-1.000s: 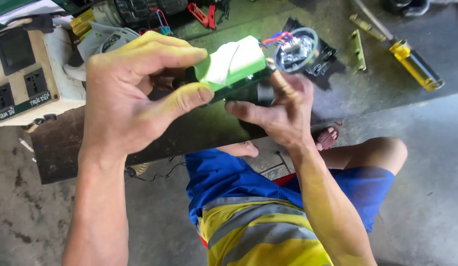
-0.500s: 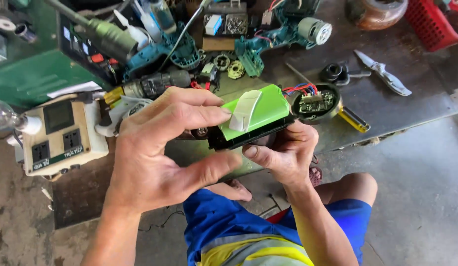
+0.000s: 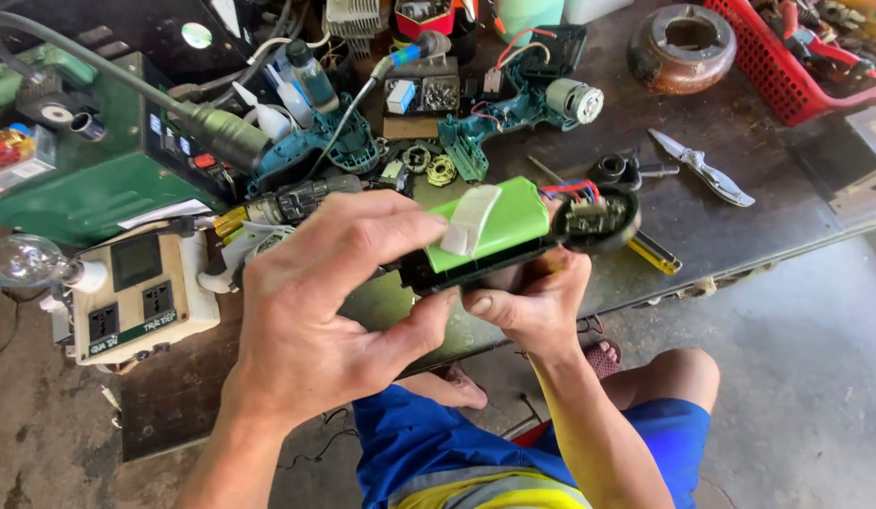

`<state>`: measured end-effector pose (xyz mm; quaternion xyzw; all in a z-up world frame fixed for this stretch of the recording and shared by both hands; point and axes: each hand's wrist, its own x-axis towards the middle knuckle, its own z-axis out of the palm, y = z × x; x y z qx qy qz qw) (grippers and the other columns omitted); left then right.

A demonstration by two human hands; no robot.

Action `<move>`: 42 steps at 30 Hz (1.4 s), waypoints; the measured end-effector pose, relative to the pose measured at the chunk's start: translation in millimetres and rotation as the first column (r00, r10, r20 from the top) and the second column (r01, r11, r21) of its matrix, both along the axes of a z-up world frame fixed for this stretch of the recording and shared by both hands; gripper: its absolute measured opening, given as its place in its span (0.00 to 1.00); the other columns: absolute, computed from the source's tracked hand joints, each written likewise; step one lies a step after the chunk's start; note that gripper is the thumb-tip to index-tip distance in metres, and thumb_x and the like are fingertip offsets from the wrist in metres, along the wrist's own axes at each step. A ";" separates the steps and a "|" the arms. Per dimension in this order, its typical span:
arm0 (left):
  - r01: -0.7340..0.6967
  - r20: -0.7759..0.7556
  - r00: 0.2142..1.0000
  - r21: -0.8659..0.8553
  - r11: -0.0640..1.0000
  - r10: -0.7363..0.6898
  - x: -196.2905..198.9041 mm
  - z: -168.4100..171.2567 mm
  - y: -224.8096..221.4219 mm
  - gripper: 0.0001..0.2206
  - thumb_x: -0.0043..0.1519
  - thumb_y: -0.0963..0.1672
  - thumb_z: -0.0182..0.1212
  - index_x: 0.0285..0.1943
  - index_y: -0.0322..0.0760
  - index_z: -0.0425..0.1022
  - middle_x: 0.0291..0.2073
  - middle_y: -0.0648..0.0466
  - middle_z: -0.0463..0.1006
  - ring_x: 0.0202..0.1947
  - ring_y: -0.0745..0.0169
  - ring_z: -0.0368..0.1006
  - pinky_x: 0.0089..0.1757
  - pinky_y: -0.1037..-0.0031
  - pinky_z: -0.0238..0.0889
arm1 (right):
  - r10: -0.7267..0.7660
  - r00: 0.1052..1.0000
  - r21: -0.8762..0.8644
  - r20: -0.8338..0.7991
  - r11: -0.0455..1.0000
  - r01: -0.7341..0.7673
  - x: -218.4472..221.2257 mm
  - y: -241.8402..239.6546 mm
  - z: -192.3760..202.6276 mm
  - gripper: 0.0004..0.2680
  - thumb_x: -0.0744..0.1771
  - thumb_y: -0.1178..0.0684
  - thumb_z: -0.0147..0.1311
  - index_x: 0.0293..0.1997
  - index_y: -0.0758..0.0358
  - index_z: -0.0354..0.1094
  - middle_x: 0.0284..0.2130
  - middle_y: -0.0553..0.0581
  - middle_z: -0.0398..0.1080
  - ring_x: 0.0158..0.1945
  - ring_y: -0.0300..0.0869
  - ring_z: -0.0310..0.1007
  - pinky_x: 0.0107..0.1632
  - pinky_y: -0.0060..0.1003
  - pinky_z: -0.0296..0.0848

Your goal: Fitting a battery and internal wiring into the plastic casing of an electronic device.

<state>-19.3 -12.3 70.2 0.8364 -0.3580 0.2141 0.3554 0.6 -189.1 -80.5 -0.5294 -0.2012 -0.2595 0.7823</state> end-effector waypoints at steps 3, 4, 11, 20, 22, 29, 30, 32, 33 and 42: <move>-0.002 0.016 1.000 0.013 1.000 0.001 3.9 6.3 -3.6 0.13 0.57 0.39 0.69 0.51 0.34 0.77 0.47 0.47 0.80 0.47 0.56 0.80 0.47 0.72 0.77 | 0.059 0.998 -0.061 0.024 0.997 -0.057 9.7 -3.4 8.4 0.15 0.60 0.44 0.70 0.34 0.64 0.68 0.27 0.44 0.63 0.36 0.36 0.63 0.45 0.35 0.70; -0.001 0.013 1.000 0.014 1.000 0.001 3.4 5.8 -3.9 0.13 0.57 0.39 0.69 0.51 0.34 0.77 0.47 0.47 0.80 0.47 0.56 0.80 0.47 0.72 0.77 | 0.058 0.998 -0.059 0.021 0.997 -0.056 10.7 -7.4 10.9 0.15 0.60 0.44 0.70 0.34 0.64 0.68 0.27 0.44 0.63 0.36 0.36 0.63 0.45 0.35 0.70; 0.018 0.022 1.000 0.033 0.999 -0.019 2.3 6.8 -7.7 0.13 0.59 0.42 0.69 0.52 0.37 0.77 0.48 0.48 0.79 0.48 0.56 0.80 0.48 0.71 0.77 | 0.564 0.826 0.078 0.011 0.823 -0.563 30.2 -27.8 13.6 0.45 0.57 0.54 0.75 0.78 0.62 0.40 0.52 0.62 0.71 0.57 0.47 0.72 0.60 0.44 0.73; 0.052 -0.097 0.994 0.019 0.998 -0.050 -1.0 1.9 -7.6 0.13 0.59 0.44 0.68 0.52 0.40 0.77 0.47 0.51 0.78 0.46 0.59 0.79 0.48 0.72 0.74 | 0.774 0.609 0.073 0.173 0.606 -0.792 39.1 -20.8 34.0 0.28 0.58 0.56 0.71 0.58 0.49 0.51 0.43 0.65 0.66 0.41 0.45 0.70 0.37 0.38 0.70; 0.044 -0.095 0.995 0.017 0.999 -0.043 -1.7 -2.1 -5.3 0.14 0.59 0.44 0.68 0.52 0.41 0.77 0.47 0.52 0.78 0.45 0.60 0.79 0.47 0.73 0.74 | 0.785 0.589 0.069 0.192 0.588 -0.806 38.9 -19.0 36.3 0.27 0.58 0.55 0.72 0.56 0.50 0.53 0.43 0.66 0.65 0.44 0.46 0.69 0.38 0.37 0.72; 0.111 -0.040 0.993 -0.054 0.992 -0.113 -0.8 -25.0 5.9 0.20 0.58 0.44 0.75 0.57 0.42 0.74 0.52 0.48 0.78 0.51 0.56 0.81 0.51 0.69 0.79 | 0.778 0.595 -0.099 0.203 0.621 -0.778 36.9 -19.8 44.3 0.22 0.62 0.45 0.69 0.55 0.47 0.55 0.40 0.62 0.63 0.38 0.42 0.65 0.37 0.35 0.67; 0.130 -0.018 0.991 -0.063 0.989 -0.132 -0.5 -26.6 6.3 0.21 0.58 0.45 0.76 0.59 0.42 0.73 0.53 0.46 0.78 0.52 0.55 0.81 0.52 0.68 0.79 | 0.770 0.600 -0.131 0.217 0.633 -0.763 38.4 -20.6 45.7 0.21 0.62 0.46 0.68 0.54 0.46 0.57 0.40 0.61 0.64 0.41 0.42 0.66 0.39 0.34 0.67; 0.137 -0.036 0.989 -0.093 0.986 -0.141 -2.3 -27.2 6.5 0.21 0.60 0.44 0.74 0.61 0.40 0.72 0.55 0.46 0.78 0.54 0.54 0.81 0.55 0.67 0.77 | 0.742 0.629 -0.135 0.231 0.665 -0.735 38.7 -22.0 49.0 0.20 0.62 0.46 0.68 0.53 0.46 0.56 0.38 0.63 0.64 0.37 0.43 0.66 0.35 0.34 0.66; 0.150 -0.058 0.986 -0.122 0.981 -0.158 -3.0 -27.9 6.5 0.21 0.63 0.43 0.72 0.63 0.38 0.71 0.57 0.45 0.77 0.55 0.52 0.80 0.58 0.66 0.76 | 0.708 0.663 -0.133 0.243 0.701 -0.700 38.4 -22.8 50.1 0.20 0.62 0.45 0.68 0.51 0.46 0.56 0.36 0.65 0.64 0.33 0.43 0.65 0.32 0.34 0.64; 0.109 -0.364 0.837 -0.620 0.777 -0.408 -6.8 -58.5 11.7 0.16 0.63 0.37 0.66 0.60 0.27 0.71 0.46 0.42 0.84 0.49 0.51 0.85 0.51 0.64 0.85 | 0.616 0.750 -0.137 0.240 0.787 -0.602 40.0 -34.2 52.1 0.20 0.62 0.46 0.67 0.51 0.47 0.56 0.35 0.61 0.63 0.32 0.41 0.64 0.32 0.30 0.66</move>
